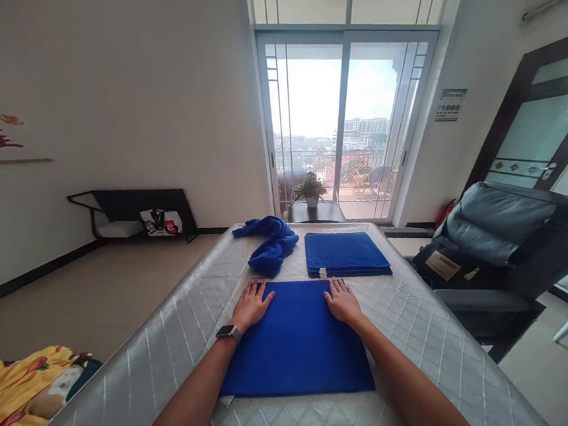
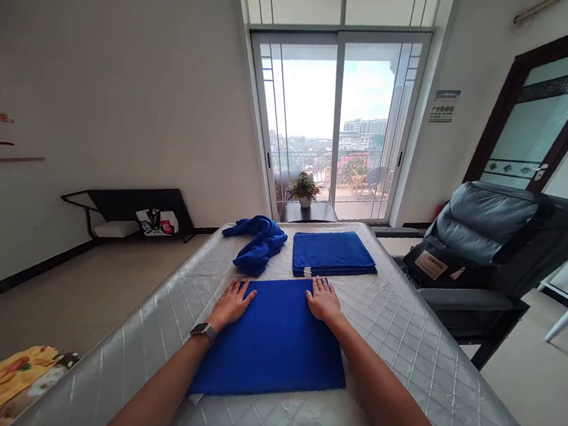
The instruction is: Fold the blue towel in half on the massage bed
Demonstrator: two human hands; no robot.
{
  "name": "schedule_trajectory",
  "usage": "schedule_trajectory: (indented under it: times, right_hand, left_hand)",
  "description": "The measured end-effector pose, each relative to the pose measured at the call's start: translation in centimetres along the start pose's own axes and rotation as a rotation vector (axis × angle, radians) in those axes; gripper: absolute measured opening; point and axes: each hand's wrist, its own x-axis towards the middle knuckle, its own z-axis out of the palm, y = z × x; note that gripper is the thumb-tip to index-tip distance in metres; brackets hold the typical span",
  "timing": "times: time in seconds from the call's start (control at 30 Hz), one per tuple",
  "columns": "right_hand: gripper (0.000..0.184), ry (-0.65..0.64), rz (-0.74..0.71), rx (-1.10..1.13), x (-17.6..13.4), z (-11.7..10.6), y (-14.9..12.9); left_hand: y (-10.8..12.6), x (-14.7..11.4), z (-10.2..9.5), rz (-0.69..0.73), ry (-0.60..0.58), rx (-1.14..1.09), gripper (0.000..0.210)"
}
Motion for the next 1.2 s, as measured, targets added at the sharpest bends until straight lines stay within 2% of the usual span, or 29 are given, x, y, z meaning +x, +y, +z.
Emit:
schedule_trajectory:
  times: [0.2, 0.3, 0.37, 0.47, 0.57, 0.63, 0.7, 0.73, 0.77, 0.83, 0.93, 1.07, 1.2]
  right_hand:
    - [0.071, 0.029, -0.015, 0.013, -0.7, -0.1, 0.9]
    - [0.07, 0.049, 0.0, 0.012, -1.0, -0.2, 0.6]
    - [0.07, 0.055, 0.002, 0.013, -1.1, -0.4, 0.3]
    - [0.069, 0.057, 0.012, 0.018, -1.2, -0.5, 0.1]
    - [0.067, 0.063, -0.012, 0.003, -1.4, -0.5, 0.4]
    - [0.067, 0.057, -0.055, -0.019, -1.5, -0.4, 0.7]
    - [0.07, 0.049, -0.093, -0.04, -1.6, -0.2, 1.1]
    - [0.071, 0.05, -0.107, -0.051, -1.5, 0.0, 1.3]
    - [0.071, 0.054, -0.115, -0.062, -1.5, 0.1, 1.4]
    - [0.068, 0.068, -0.109, -0.071, -1.2, 0.3, 1.4]
    - [0.062, 0.082, -0.047, -0.04, -0.9, 0.4, 1.1]
    - [0.066, 0.068, 0.008, -0.01, -0.9, -0.1, 0.5]
    - [0.067, 0.057, 0.012, -0.014, -1.2, -0.5, 0.3]
  left_hand:
    - [0.2, 0.5, 0.0, -0.041, -0.018, 0.006, 0.079]
    - [0.4, 1.0, -1.1, -0.085, -0.005, -0.004, 0.082]
    - [1.8, 1.5, -2.1, -0.088, 0.037, -0.02, 0.082]
    - [6.8, 1.8, -3.1, 0.057, 0.102, -0.078, 0.078]
    - [14.4, 1.4, -2.7, 0.325, 0.116, -0.165, 0.069]
    - [19.1, 1.1, -2.0, 0.449, 0.111, -0.211, 0.064]
    - [22.1, 0.9, -1.2, 0.489, 0.111, -0.243, 0.062]
    - [22.8, 0.9, -0.9, 0.49, 0.114, -0.252, 0.062]
    - [22.8, 0.9, -0.6, 0.485, 0.116, -0.257, 0.061]
    - [21.5, 1.0, -0.1, 0.47, 0.119, -0.255, 0.062]
    - [17.5, 1.0, 0.3, 0.414, 0.118, -0.232, 0.067]
    - [12.1, 1.0, 0.5, 0.239, 0.123, -0.189, 0.076]
    - [7.6, 0.5, 0.6, 0.086, 0.115, -0.127, 0.078]
